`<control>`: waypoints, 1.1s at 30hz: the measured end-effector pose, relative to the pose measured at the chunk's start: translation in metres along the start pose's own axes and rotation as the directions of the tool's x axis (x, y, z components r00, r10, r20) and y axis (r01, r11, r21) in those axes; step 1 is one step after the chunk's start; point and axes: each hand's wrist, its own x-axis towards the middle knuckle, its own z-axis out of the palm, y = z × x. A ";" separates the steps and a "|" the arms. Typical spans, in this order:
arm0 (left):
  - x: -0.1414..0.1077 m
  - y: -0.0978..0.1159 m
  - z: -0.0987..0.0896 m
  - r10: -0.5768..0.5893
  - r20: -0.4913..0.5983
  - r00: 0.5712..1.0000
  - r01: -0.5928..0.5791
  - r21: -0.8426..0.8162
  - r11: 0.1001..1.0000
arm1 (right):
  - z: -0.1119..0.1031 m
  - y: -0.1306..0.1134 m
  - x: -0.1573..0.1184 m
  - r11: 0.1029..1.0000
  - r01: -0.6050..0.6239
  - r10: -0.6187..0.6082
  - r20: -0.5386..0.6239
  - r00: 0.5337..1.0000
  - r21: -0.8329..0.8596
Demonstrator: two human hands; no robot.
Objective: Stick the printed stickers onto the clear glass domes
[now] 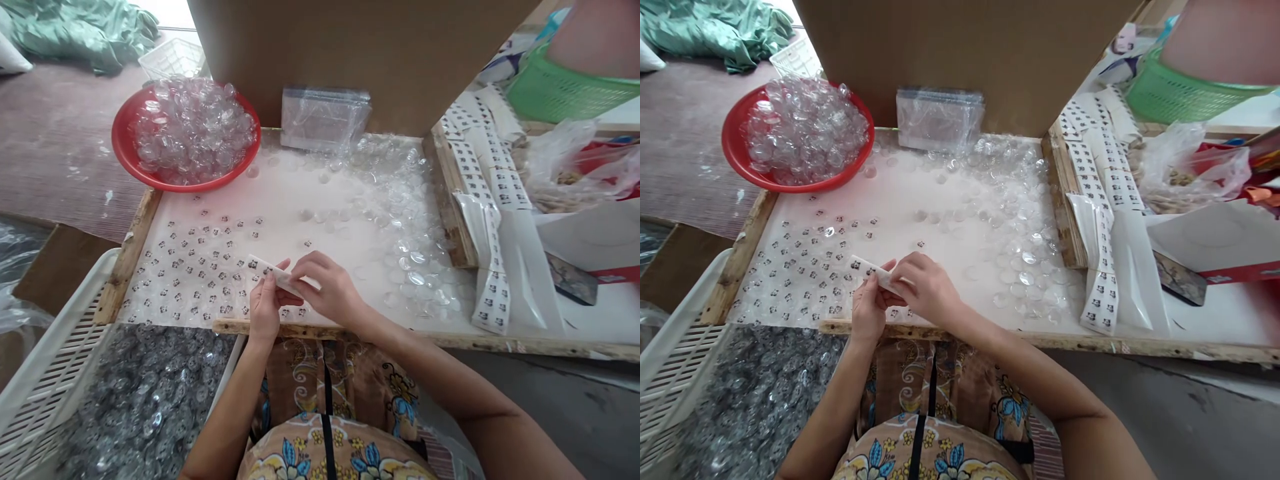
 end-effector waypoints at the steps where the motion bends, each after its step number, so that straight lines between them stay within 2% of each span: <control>1: 0.000 0.000 0.000 0.011 -0.010 1.000 -0.011 0.010 1.000 | -0.008 0.004 0.002 0.994 -0.067 0.070 -0.037 0.997 0.087; 3: 0.000 0.000 -0.001 0.030 -0.019 0.999 -0.030 0.027 0.999 | -0.026 0.018 0.006 0.952 -0.240 0.258 -0.076 0.963 0.192; 5: 0.000 -0.001 -0.001 0.040 -0.009 0.999 -0.039 0.022 0.999 | -0.038 0.036 0.007 0.900 -0.402 0.413 -0.032 0.910 0.171; 7: 0.000 -0.001 -0.001 0.042 0.000 0.999 -0.042 0.002 0.999 | -0.042 0.054 0.003 0.868 -0.488 0.486 0.050 0.873 0.093; 9: 0.000 -0.001 0.000 0.044 -0.001 0.999 -0.044 -0.019 0.999 | -0.039 0.067 -0.003 0.861 -0.508 0.503 0.103 0.858 0.031; 14: 0.000 0.001 0.000 0.029 0.005 1.000 -0.029 -0.017 0.999 | -0.026 0.067 -0.011 0.866 -0.490 0.500 0.135 0.856 -0.102; 19: 0.000 0.002 0.002 0.018 -0.011 1.000 -0.018 -0.002 1.000 | -0.016 0.056 -0.007 0.871 -0.373 0.421 0.094 0.902 -0.321; 24: 0.000 0.001 0.001 0.010 0.020 1.000 -0.010 0.016 1.000 | -0.012 0.056 -0.002 0.855 -0.375 0.429 0.084 0.899 -0.358; 26: -0.001 0.000 0.000 0.001 0.051 0.999 -0.004 0.054 0.999 | -0.013 0.051 0.000 0.861 -0.340 0.391 0.064 0.918 -0.377; 29: -0.002 -0.002 -0.002 -0.001 0.091 0.996 -0.010 0.118 0.993 | -0.012 0.030 0.006 0.926 -0.280 0.296 0.030 0.955 -0.255; 31: -0.002 -0.004 -0.003 0.000 0.108 0.994 -0.017 0.158 0.987 | -0.007 0.013 0.011 0.972 -0.224 0.229 0.062 0.972 -0.077; 33: -0.001 -0.006 -0.004 0.002 0.122 0.993 -0.027 0.203 0.979 | 0.001 -0.001 0.016 0.985 -0.168 0.164 0.111 0.980 0.024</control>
